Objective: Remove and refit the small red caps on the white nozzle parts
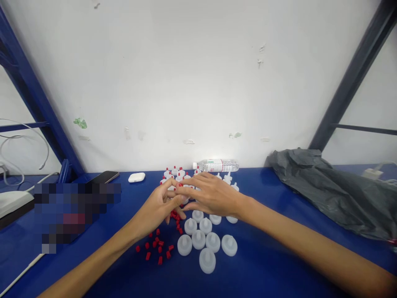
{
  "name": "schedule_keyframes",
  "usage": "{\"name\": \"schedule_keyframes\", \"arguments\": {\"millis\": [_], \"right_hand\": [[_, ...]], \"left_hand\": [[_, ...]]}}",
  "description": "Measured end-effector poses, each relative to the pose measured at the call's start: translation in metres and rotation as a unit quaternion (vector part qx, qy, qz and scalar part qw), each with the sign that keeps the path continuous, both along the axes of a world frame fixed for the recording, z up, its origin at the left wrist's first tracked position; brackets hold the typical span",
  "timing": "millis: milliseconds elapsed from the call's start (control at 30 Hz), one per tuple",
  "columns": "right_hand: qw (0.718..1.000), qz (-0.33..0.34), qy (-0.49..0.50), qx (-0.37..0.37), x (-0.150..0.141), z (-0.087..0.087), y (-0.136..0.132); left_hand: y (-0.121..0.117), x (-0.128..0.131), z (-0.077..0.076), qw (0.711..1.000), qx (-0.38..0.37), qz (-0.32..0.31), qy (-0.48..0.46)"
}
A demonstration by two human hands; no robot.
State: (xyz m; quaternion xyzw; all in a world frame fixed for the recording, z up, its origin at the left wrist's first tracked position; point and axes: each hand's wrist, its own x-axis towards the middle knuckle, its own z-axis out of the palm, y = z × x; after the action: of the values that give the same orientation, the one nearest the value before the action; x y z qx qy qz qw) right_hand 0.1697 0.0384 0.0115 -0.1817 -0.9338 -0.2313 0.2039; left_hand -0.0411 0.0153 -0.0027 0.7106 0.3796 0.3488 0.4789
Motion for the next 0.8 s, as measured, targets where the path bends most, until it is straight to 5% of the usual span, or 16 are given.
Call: {"name": "schedule_keyframes", "arguments": {"millis": [200, 367, 500, 667, 800], "right_hand": [[0.999, 0.03, 0.012, -0.019, -0.001, -0.005, 0.0], [0.998, 0.049, 0.019, -0.033, -0.001, -0.006, 0.0], [0.998, 0.059, -0.02, -0.028, 0.0, -0.005, -0.002], [0.997, 0.063, -0.04, -0.03, -0.001, 0.0, -0.003], [0.997, 0.07, -0.022, -0.033, -0.001, 0.007, -0.003]], "left_hand": [[-0.003, 0.002, -0.002, 0.999, 0.011, -0.014, 0.034], [-0.005, -0.003, 0.001, 0.951, 0.222, 0.067, 0.207], [-0.004, -0.007, 0.002, 0.909, 0.311, 0.051, 0.273], [-0.003, -0.008, 0.006, 0.93, 0.282, -0.002, 0.237], [-0.002, -0.005, 0.007, 0.983, 0.147, -0.013, 0.107]]}}
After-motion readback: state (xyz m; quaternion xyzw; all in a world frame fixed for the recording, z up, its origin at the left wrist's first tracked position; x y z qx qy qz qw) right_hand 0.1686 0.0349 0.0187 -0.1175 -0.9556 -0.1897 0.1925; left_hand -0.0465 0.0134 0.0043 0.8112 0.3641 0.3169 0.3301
